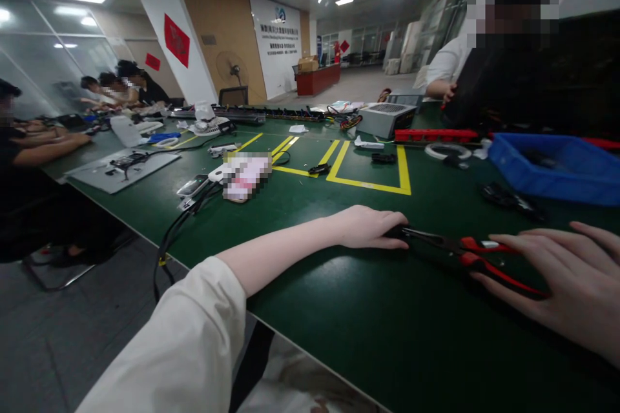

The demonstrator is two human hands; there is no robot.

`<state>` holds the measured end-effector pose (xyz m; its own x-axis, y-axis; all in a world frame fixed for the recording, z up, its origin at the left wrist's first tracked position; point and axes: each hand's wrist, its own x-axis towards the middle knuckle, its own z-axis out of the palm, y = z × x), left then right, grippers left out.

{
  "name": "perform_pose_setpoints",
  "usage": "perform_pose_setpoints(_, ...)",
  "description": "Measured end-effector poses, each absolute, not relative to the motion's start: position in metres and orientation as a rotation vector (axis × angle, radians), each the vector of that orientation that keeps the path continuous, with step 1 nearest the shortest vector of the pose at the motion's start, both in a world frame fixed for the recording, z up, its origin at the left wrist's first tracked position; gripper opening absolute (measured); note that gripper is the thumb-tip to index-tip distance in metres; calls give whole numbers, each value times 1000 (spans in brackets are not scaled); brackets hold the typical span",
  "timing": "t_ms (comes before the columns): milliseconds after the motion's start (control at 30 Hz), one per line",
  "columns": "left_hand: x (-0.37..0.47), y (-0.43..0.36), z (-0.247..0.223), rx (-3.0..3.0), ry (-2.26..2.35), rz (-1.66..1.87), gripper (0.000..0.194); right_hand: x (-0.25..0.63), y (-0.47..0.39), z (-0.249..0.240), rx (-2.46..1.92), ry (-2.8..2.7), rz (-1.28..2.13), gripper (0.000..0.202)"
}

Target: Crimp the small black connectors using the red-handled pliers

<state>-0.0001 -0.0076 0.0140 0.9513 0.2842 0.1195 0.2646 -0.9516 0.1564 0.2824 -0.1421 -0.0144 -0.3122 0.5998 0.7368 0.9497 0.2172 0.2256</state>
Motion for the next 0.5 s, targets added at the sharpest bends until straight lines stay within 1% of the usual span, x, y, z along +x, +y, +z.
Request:
perform_pose_setpoints(67, 0, -10, 16, 2966, 447, 164, 43, 288, -142, -11, -1313, -2141, -1058, 40)
perform_pose_setpoints(133, 0, -11, 16, 2967, 462, 154, 44, 288, -143, -7, -1227, -2181, -1127, 40)
perform_pose_setpoints(300, 0, -11, 14, 2977, 483, 139, 43, 276, -151, 1, -1251, -2238, -1204, 35)
perform_pose_setpoints(500, 0, -8, 8, 2967, 411, 153, 43, 272, -158, 2, -1334, -2265, -1058, 35)
